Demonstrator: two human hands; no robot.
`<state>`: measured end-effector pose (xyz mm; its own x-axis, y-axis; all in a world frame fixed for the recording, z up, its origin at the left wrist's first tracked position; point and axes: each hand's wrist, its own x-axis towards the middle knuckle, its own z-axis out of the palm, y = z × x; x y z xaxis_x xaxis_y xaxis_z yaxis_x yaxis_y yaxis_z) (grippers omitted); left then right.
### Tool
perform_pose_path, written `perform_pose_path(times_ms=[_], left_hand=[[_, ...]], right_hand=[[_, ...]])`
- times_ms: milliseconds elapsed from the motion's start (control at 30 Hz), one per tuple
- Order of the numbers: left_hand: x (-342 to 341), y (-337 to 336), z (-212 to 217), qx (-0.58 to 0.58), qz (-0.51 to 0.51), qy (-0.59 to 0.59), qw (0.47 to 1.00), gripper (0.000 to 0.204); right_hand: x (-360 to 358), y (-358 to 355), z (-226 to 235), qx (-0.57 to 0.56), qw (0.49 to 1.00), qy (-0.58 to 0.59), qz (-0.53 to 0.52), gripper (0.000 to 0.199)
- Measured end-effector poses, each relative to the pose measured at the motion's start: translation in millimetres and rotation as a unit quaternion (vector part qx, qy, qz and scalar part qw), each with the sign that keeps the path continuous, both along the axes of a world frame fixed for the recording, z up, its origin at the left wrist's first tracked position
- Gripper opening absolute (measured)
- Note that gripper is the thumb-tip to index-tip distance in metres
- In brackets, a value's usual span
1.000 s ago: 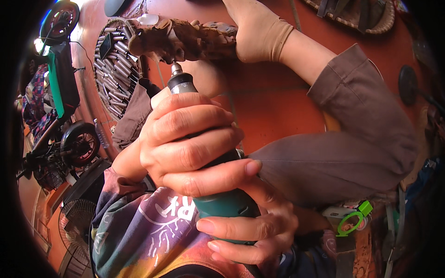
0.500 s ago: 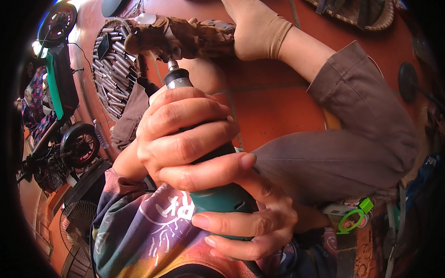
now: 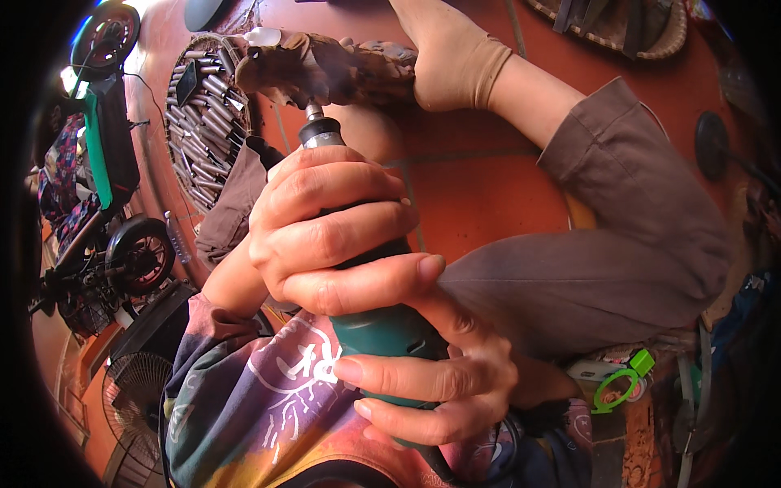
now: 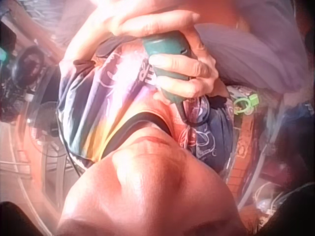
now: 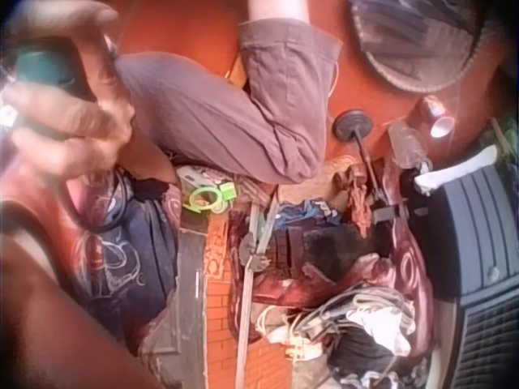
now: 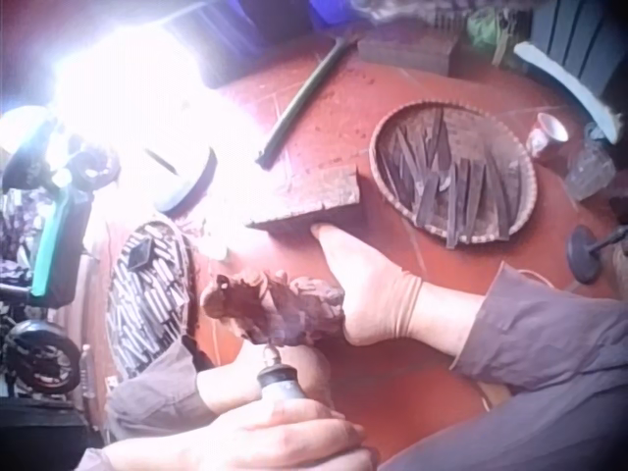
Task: The person uses a rotary tool to carve a piece of wood held between their feet. They rotate the wood and adjust the tool to shape different areas of the object.
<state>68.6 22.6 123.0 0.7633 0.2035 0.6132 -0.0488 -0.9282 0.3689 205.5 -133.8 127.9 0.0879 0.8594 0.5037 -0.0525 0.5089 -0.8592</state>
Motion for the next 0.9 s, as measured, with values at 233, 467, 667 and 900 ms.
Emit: perform_pose_path(times_ms=[233, 467, 667, 900], left_hand=[[4.8, -1.9, 2.4, 0.009, -0.005, -0.013, 1.000, 0.035], [6.5, -1.9, 3.2, 0.019, -0.011, -0.011, 1.000, 0.034], [3.0, -2.9, -2.3, 0.009, -0.002, -0.007, 1.000, 0.037], [-1.3, 2.0, 0.1, -0.001, -0.018, -0.001, 1.000, 0.034]], right_hand=[[-3.4, -1.1, 8.0, 0.005, 1.000, -0.017, 0.000, 0.032], [-2.7, -5.9, 10.0, 0.008, 1.000, -0.017, 0.014, 0.033], [-4.4, -3.4, 5.5, 0.014, 1.000, -0.018, 0.009, 0.033], [-4.9, -3.8, 3.0, 0.005, 1.000, -0.029, 0.005, 0.034]])
